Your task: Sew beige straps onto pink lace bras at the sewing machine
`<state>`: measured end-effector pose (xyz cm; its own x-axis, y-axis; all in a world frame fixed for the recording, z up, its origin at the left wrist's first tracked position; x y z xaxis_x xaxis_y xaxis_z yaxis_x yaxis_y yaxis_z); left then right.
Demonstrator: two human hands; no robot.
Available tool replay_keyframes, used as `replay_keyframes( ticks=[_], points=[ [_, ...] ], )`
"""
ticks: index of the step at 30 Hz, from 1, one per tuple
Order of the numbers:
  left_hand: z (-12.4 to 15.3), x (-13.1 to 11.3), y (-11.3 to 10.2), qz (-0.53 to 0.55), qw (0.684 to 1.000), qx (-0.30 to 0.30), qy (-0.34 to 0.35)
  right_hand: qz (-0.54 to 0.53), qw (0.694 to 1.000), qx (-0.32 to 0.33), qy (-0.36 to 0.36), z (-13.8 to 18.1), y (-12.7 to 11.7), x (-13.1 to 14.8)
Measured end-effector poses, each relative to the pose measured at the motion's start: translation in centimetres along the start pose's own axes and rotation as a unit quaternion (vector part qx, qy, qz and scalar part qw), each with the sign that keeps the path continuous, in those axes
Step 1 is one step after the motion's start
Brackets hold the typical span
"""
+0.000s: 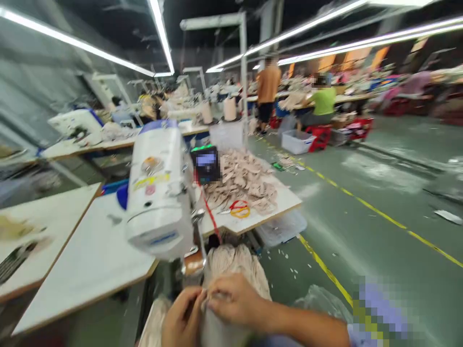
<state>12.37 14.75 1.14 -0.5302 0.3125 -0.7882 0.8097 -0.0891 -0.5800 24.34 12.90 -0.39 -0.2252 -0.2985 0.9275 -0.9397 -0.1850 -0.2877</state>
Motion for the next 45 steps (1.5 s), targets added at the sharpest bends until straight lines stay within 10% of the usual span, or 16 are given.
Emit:
replay_keyframes(
  ticks=[12, 32, 41, 45],
  points=[
    [0.5, -5.9, -4.1, -0.111, 0.968, -0.067, 0.217, 0.068, 0.994, 0.091, -0.002, -4.7, -1.3, 3.6],
    [-1.6, -2.1, -1.5, -0.17, 0.973, 0.106, 0.117, 0.004, 0.97, 0.197, 0.144, -5.0, 0.1, 1.3],
    [-2.6, -1.4, -2.4, -0.257, 0.963, -0.003, 0.079, 0.117, 0.985, 0.116, 0.041, -8.1, -1.2, 3.0],
    [-2.4, -2.7, -3.6, -0.339, 0.912, -0.062, 0.223, 0.163, 0.974, 0.152, 0.042, -10.1, -0.7, 3.0]
  ],
)
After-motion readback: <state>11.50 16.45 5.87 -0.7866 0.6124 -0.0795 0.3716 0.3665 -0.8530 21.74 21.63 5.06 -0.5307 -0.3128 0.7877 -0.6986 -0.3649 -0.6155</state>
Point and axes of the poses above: each hand's wrist, its own z-axis away from the middle knuckle, its own y-axis out of the palm, x = y × z, the point moved 10 cm from there along -z, towards the middle knuckle, and after that the axes turned 7 degrees about -z, right-handed, at the moved point
